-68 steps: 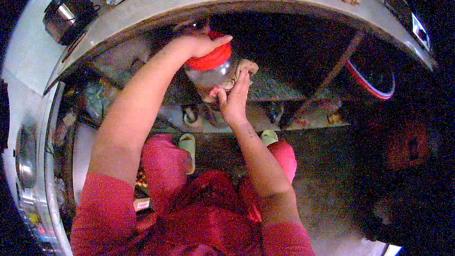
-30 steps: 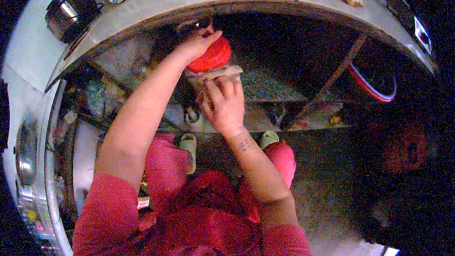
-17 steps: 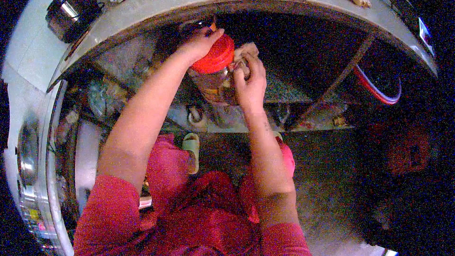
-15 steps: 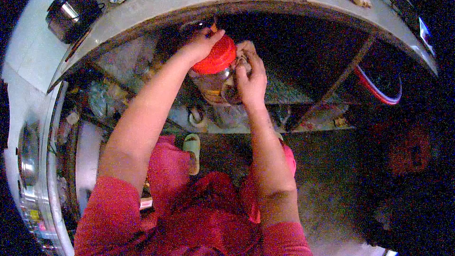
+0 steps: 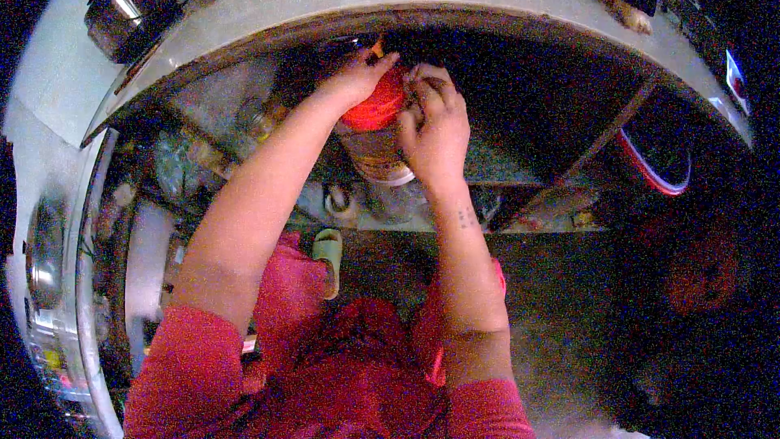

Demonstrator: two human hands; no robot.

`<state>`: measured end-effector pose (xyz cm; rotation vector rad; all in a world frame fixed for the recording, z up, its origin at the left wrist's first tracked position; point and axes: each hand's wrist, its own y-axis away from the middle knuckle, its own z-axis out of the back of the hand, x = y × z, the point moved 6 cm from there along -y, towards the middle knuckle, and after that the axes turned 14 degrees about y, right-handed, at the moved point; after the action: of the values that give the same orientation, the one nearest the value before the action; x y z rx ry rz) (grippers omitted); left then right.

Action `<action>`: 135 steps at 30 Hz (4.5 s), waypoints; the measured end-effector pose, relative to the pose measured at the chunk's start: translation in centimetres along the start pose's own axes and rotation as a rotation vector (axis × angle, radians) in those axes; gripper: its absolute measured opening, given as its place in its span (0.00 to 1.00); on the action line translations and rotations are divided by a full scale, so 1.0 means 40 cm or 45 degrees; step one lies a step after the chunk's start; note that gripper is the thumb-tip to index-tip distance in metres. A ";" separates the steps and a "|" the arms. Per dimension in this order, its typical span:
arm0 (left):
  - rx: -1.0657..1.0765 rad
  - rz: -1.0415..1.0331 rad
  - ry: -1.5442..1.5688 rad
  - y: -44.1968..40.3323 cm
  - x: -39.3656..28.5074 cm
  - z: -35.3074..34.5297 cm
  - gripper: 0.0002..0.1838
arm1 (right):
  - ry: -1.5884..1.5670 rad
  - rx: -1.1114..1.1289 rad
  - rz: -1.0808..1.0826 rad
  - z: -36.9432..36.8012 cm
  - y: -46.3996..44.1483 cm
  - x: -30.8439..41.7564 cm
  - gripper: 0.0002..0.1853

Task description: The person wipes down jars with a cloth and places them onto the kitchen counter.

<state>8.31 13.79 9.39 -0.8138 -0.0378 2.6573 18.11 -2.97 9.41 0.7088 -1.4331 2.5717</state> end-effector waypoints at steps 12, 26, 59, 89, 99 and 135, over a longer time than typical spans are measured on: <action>0.008 -0.014 0.131 -0.046 0.059 -0.037 0.39 | 0.174 -0.032 0.343 -0.052 0.189 0.062 0.33; 0.144 -0.026 0.385 0.010 0.071 0.063 0.45 | -0.151 0.023 -0.112 -0.105 0.109 -0.097 0.31; -0.230 -0.002 0.397 0.079 0.050 0.021 0.28 | 0.042 0.095 0.076 -0.112 0.158 -0.027 0.48; -0.011 -0.844 -0.624 0.059 -0.068 0.008 0.37 | 0.842 0.293 0.841 -0.217 0.362 0.009 0.31; 0.407 -0.244 -0.037 0.033 -0.056 -0.030 0.65 | 0.438 0.248 0.447 -0.165 0.275 -0.013 0.31; 0.009 -0.119 1.653 0.315 0.269 -0.061 0.65 | 0.035 -0.006 0.148 -0.087 0.134 -0.020 0.32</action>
<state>-2.80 5.55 -0.05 -2.2337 0.2488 1.5887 15.94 -2.93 3.36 0.6042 -1.5139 2.6518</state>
